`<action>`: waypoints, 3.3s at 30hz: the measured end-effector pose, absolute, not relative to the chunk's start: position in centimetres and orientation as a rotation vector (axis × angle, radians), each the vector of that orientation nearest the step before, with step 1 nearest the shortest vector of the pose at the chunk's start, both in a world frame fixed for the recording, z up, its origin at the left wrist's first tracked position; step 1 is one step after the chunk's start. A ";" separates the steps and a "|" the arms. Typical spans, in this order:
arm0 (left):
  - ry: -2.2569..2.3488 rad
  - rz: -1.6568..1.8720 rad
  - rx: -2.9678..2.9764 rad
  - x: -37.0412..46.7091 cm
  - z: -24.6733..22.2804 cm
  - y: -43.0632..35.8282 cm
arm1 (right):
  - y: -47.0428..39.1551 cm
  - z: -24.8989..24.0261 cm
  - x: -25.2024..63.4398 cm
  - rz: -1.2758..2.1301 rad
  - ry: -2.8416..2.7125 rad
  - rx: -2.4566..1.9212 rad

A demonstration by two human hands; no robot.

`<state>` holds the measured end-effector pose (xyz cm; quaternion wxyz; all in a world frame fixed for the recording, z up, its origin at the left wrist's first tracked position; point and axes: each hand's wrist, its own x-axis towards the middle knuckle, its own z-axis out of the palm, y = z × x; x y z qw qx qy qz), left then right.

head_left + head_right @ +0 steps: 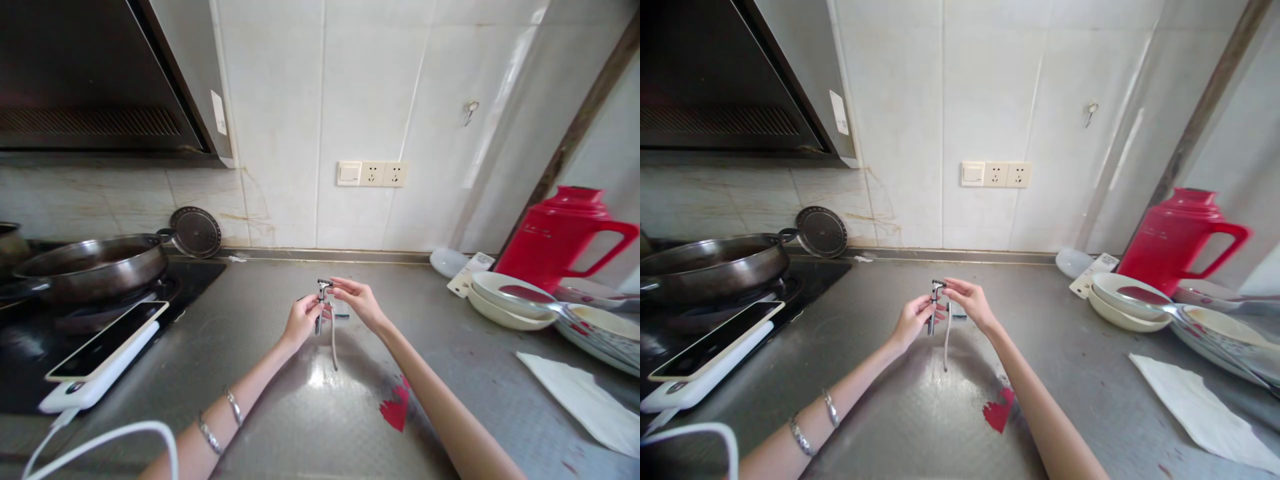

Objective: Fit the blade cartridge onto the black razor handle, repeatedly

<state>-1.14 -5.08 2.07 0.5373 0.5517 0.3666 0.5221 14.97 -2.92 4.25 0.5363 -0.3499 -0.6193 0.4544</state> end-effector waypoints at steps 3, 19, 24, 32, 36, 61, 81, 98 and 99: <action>0.856 1.320 1.333 -1.7 2.5 -4.4 | -2.8 4.0 15.0 1.087 -1.369 -0.934; 0.671 1.225 1.263 -2.7 3.2 -3.9 | -4.5 3.8 13.0 1.383 -1.695 -0.944; 1.006 1.314 1.299 -3.5 3.3 -2.9 | -4.3 3.5 12.7 1.203 -1.622 -1.115; 1.211 1.690 1.147 -5.9 3.5 -1.4 | -4.9 1.5 11.0 0.357 -1.935 -1.770; 1.206 1.682 1.156 -5.7 3.4 -1.5 | -5.7 1.8 10.2 0.196 -2.047 -1.967; 1.418 1.321 1.957 -7.6 -0.4 3.2 | -3.3 2.6 15.6 -0.075 -1.834 -1.894; 1.785 0.962 2.409 -7.4 -1.7 3.1 | -1.7 0.8 17.7 -0.070 -1.794 -1.615; 1.471 0.943 2.287 -3.7 0.5 -0.2 | -2.8 1.2 15.7 -0.115 -2.177 -1.080; 1.459 0.946 2.276 -3.7 0.5 -0.2 | -2.8 1.2 15.7 -0.110 -2.177 -1.080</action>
